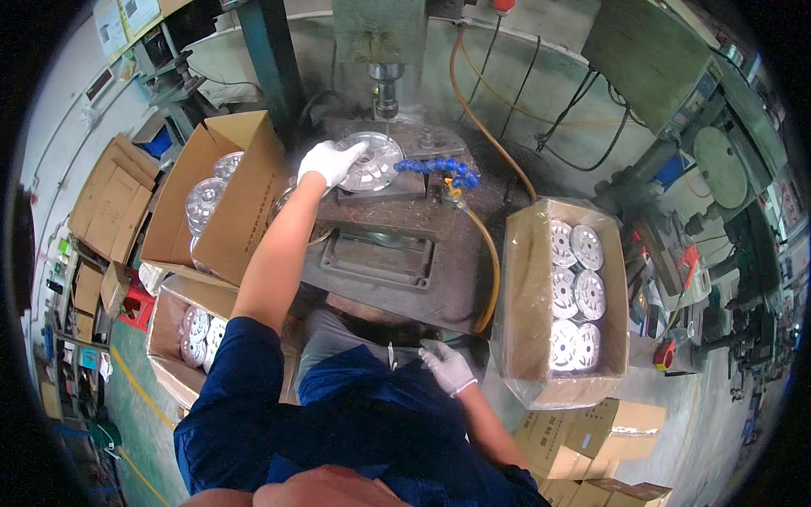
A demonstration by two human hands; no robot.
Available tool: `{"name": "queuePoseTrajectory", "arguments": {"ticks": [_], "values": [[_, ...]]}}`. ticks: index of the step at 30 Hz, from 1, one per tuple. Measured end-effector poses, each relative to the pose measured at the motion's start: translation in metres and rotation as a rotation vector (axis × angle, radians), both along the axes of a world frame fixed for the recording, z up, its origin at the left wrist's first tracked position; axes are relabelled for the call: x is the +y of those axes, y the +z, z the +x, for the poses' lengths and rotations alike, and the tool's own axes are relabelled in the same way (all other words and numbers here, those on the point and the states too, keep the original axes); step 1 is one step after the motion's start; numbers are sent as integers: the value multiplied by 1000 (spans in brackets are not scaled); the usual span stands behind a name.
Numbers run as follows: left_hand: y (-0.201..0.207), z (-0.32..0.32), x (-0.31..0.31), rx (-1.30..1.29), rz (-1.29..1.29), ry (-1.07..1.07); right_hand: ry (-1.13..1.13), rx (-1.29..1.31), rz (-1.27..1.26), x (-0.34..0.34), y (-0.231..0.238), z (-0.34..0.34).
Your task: The person places circular metal housings onto an industrial press by hand for manufacturing processing.
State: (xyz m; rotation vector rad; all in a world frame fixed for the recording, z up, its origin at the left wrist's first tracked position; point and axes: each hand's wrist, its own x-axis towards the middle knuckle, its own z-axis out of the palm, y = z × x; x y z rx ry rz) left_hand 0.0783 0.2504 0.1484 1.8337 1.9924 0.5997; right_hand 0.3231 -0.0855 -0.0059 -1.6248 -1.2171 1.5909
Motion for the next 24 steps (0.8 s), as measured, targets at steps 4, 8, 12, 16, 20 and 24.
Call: {"name": "queuePoseTrajectory", "arguments": {"ticks": [4,8,12,16,20,24], "values": [[11,2,-7,43,-102,-11,-10,-41,36,4,-3,-1],[9,-1,-9,46,-110,20,22,-69,30,-1,-12,3],[21,0,-14,59,-173,-24,44,-52,-30,-12,-25,6],[8,-7,-16,95,-30,24,100,-88,-43,-12,-32,7],[25,-34,-44,-318,353,257,26,-1,56,-13,-41,15],[-31,-112,-83,-250,636,436,6,-198,191,-16,-33,34]]}}
